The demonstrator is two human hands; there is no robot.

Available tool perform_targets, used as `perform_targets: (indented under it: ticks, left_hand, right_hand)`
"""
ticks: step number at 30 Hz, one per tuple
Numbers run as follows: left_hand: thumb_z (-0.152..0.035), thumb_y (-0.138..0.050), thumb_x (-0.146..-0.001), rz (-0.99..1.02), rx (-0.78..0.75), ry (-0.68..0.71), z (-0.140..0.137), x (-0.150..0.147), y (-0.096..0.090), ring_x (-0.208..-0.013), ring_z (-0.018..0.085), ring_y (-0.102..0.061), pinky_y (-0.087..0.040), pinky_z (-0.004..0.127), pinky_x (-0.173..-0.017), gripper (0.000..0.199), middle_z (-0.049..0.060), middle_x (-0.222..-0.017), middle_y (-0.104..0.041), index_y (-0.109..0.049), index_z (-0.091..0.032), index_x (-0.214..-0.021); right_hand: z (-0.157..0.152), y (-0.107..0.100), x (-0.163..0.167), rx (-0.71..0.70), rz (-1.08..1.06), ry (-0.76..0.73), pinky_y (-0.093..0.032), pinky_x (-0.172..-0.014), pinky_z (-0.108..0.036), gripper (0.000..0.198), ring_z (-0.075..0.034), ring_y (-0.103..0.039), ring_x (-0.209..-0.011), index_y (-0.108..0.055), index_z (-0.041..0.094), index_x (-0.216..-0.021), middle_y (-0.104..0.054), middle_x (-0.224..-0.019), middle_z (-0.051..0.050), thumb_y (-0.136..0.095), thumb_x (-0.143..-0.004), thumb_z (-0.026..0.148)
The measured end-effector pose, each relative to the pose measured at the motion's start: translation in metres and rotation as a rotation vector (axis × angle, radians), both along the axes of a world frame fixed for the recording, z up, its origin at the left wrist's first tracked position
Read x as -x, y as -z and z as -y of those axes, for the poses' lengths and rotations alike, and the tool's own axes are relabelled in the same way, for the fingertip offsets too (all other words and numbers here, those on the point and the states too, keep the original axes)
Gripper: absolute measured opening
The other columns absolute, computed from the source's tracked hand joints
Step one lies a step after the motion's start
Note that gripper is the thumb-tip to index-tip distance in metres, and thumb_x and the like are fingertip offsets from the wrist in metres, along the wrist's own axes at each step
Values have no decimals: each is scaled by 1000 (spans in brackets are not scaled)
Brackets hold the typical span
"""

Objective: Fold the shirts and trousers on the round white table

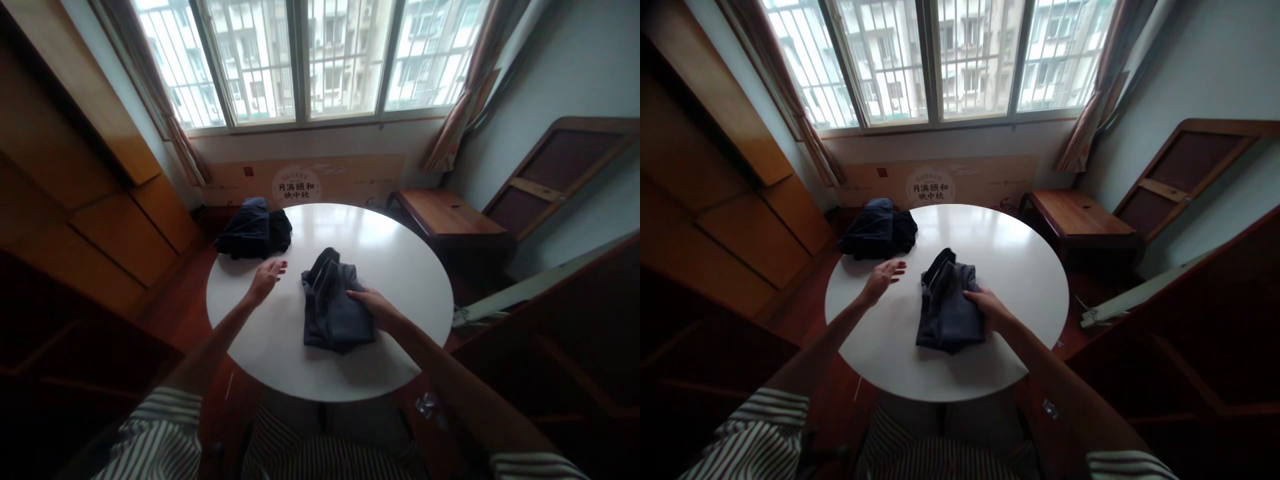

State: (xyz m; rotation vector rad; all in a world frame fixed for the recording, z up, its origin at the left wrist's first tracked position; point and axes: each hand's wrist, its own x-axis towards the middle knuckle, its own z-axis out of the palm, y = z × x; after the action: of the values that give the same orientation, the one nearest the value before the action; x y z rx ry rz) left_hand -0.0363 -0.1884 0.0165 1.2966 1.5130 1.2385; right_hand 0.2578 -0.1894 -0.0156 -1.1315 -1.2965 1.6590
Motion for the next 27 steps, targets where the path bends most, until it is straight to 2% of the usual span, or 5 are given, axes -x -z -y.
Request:
perform_targets:
  ticks: [5, 11, 15, 18, 27]
  left_hand:
    - [-66, -66, -78, -23, 98, 117, 6, -31, 30, -104, 27, -67, -53, 34, -80, 68, 19, -122, -64, -60, -14, -122]
    - [-62, -78, -70, -232, -4, 80, -18, -56, 38, -115, 33, -61, -52, 38, -88, 92, 25, -141, -49, -46, -13, -141]
    - [-53, -91, -54, -36, 198, 43, -34, -63, 32, -96, 28, -67, -52, 33, -77, 90, 23, -117, -65, -59, -6, -124]
    - [-52, -91, -53, 198, 358, 230, -36, -68, 24, -69, 19, -65, -50, 28, -63, 62, 13, -83, -71, -70, -5, -87]
    - [-47, -89, -59, 411, 179, 360, -31, -69, 12, -66, 12, -62, -50, 23, -63, 54, 0, -78, -67, -64, -14, -94]
  right_hand:
    - [14, 2, -9, 37, 46, 43, -59, -88, -43, 62, -29, -70, -102, -49, 16, -129, -69, -118, -17, -75, -75, 32]
    - [44, -10, -15, -14, 142, 81, -61, -84, -43, 138, -32, -68, -106, 7, 20, -155, -59, -132, -24, -91, -59, 32]
    - [62, -18, -17, 222, -60, 56, -61, -86, -38, 107, -31, -69, -105, -28, 10, -148, -62, -128, -25, -88, -62, 27]
    - [71, -25, -14, 353, -216, 57, -59, -89, -32, 61, -27, -72, -100, -57, 7, -121, -70, -114, -20, -83, -70, 26]
    - [91, -26, -2, 460, -315, 126, -63, -70, -32, 62, -23, -73, -88, -46, 22, -138, -71, -117, -10, -73, -82, 31]
